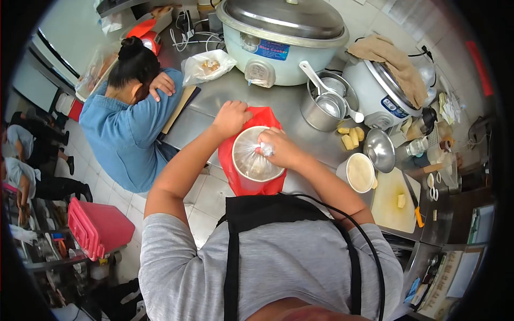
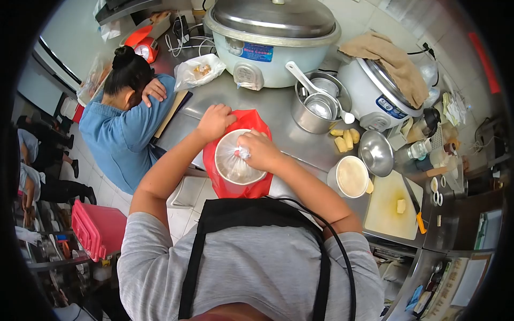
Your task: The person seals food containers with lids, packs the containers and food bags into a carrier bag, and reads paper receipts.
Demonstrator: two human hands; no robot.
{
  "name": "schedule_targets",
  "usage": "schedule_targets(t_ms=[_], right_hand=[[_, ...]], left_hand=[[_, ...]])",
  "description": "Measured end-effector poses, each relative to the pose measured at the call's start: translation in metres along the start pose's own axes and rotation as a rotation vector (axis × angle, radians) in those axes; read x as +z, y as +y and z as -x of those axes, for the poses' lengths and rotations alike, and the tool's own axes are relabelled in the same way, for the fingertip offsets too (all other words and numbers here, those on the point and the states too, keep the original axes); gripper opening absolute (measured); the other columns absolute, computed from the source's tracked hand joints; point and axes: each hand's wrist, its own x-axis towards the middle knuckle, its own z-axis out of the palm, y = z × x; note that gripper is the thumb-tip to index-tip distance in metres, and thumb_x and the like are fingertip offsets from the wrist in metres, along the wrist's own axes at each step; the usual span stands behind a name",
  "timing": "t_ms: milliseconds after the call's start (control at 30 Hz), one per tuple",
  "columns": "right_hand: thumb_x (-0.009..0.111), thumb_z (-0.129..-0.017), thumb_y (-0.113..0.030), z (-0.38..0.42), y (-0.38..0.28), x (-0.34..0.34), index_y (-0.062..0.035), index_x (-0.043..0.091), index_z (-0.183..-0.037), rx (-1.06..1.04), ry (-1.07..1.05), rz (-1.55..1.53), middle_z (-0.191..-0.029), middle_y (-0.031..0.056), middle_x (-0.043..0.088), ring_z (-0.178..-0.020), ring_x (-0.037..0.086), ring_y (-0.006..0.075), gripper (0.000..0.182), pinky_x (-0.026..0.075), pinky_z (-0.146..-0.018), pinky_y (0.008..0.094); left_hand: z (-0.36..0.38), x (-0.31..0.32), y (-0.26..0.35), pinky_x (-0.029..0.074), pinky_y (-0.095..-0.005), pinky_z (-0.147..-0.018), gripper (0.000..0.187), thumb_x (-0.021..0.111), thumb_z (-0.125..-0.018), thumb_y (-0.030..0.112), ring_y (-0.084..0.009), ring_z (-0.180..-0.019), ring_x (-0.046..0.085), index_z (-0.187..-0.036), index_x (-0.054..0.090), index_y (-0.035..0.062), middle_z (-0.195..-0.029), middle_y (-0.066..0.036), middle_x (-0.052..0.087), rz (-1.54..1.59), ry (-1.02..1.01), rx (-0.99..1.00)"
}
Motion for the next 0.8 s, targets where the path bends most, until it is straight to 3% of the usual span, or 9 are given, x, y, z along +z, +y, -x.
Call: schedule_targets(t_ms=[67,167,267,367,433,500,567,733,800], right_hand=[[0.059,-0.071,-0.019,0.003,-0.001,0.002,-0.0062,0.047,-0.079,-0.009,0.003,0.005,-0.083,0.0107,0.051,-0.083,0.047,0.0274,0.02,0.036,-0.075,0.0363],[0.059,-0.07,-0.02,0.006,0.002,0.006,-0.0058,0.048,-0.08,-0.042,0.039,0.101,-0.084,0.0112,0.052,-0.087,0.047,0.0285,0.02,0.036,-0.075,0.0383],[0.058,-0.069,-0.019,0.005,0.003,0.007,-0.0042,0.048,-0.081,0.084,0.04,0.137,-0.084,0.013,0.052,-0.086,0.048,0.0301,0.021,0.038,-0.072,0.0398],[0.057,-0.07,-0.022,0.0,-0.003,0.001,-0.0026,0.049,-0.085,0.269,0.022,0.03,-0.087,0.0156,0.054,-0.085,0.051,0.0314,0.026,0.04,-0.071,0.0404],[0.055,-0.072,-0.025,-0.001,0.001,0.003,-0.0008,0.051,-0.087,0.305,0.046,0.001,-0.092,0.0185,0.054,-0.087,0.051,0.032,0.028,0.041,-0.073,0.0391],[0.054,-0.073,-0.024,-0.003,0.012,0.008,-0.0004,0.052,-0.09,0.3,0.071,-0.059,-0.096,0.0196,0.053,-0.09,0.051,0.0318,0.029,0.041,-0.075,0.0384],[0.052,-0.075,-0.027,-0.007,0.015,0.003,-0.0012,0.051,-0.095,0.303,0.064,-0.06,-0.098,0.019,0.053,-0.091,0.051,0.0315,0.033,0.041,-0.076,0.0379],[0.038,-0.08,-0.04,-0.014,0.017,0.002,-0.0063,0.055,-0.094,0.487,-0.121,-0.106,-0.094,0.0166,0.055,-0.087,0.053,0.0313,0.041,0.041,-0.077,0.0364],[0.042,-0.08,-0.037,-0.024,0.024,-0.005,-0.0069,0.054,-0.097,0.51,-0.145,-0.066,-0.096,0.0161,0.055,-0.087,0.053,0.0274,0.037,0.041,-0.075,0.0347]], left_hand=[[-0.023,-0.004,-0.001,0.041,-0.0359,-0.061,0.019,0.053,-0.062,0.01,-0.0252,-0.069,0.054,-0.08,0.059,0.0087,-0.07,-0.011,0.053,0.104,-0.048,-0.109],[-0.063,-0.027,0.009,0.043,-0.037,-0.063,0.022,0.054,-0.063,0.011,-0.0296,-0.068,0.055,-0.084,0.058,0.0063,-0.073,-0.013,0.054,0.914,0.191,-0.457],[-0.076,-0.09,0.022,0.042,-0.03,-0.064,0.021,0.055,-0.066,0.01,-0.0234,-0.072,0.055,-0.086,0.056,0.0033,-0.081,-0.012,0.056,0.95,0.057,-0.55],[-0.051,-0.117,0.032,0.041,-0.0301,-0.062,0.021,0.057,-0.064,0.012,-0.0245,-0.072,0.053,-0.083,0.055,0.0024,-0.08,-0.012,0.054,0.366,0.217,-0.501],[-0.022,-0.128,0.054,0.041,-0.032,-0.063,0.028,0.062,-0.062,0.017,-0.028,-0.073,0.052,-0.085,0.053,0.0028,-0.08,-0.013,0.053,0.101,0.47,-0.166],[0.025,-0.108,0.075,0.04,-0.035,-0.066,0.033,0.065,-0.059,0.02,-0.0307,-0.073,0.05,-0.085,0.053,0.0035,-0.075,-0.013,0.052,0.476,0.268,0.077],[0.064,-0.108,0.111,0.041,-0.0353,-0.066,0.03,0.065,-0.058,0.023,-0.0286,-0.071,0.05,-0.079,0.053,0.0039,-0.076,-0.01,0.051,0.478,-0.279,-0.063],[0.114,-0.039,0.121,0.04,-0.0364,-0.071,0.02,0.06,-0.061,0.018,-0.0252,-0.077,0.052,-0.075,0.054,0.0045,-0.079,-0.009,0.055,0.041,-0.479,-0.104],[0.112,-0.046,0.118,0.039,-0.0374,-0.072,0.019,0.056,-0.063,0.015,-0.0264,-0.076,0.053,-0.078,0.052,0.0042,-0.075,-0.01,0.055,0.24,-0.326,0.114]])
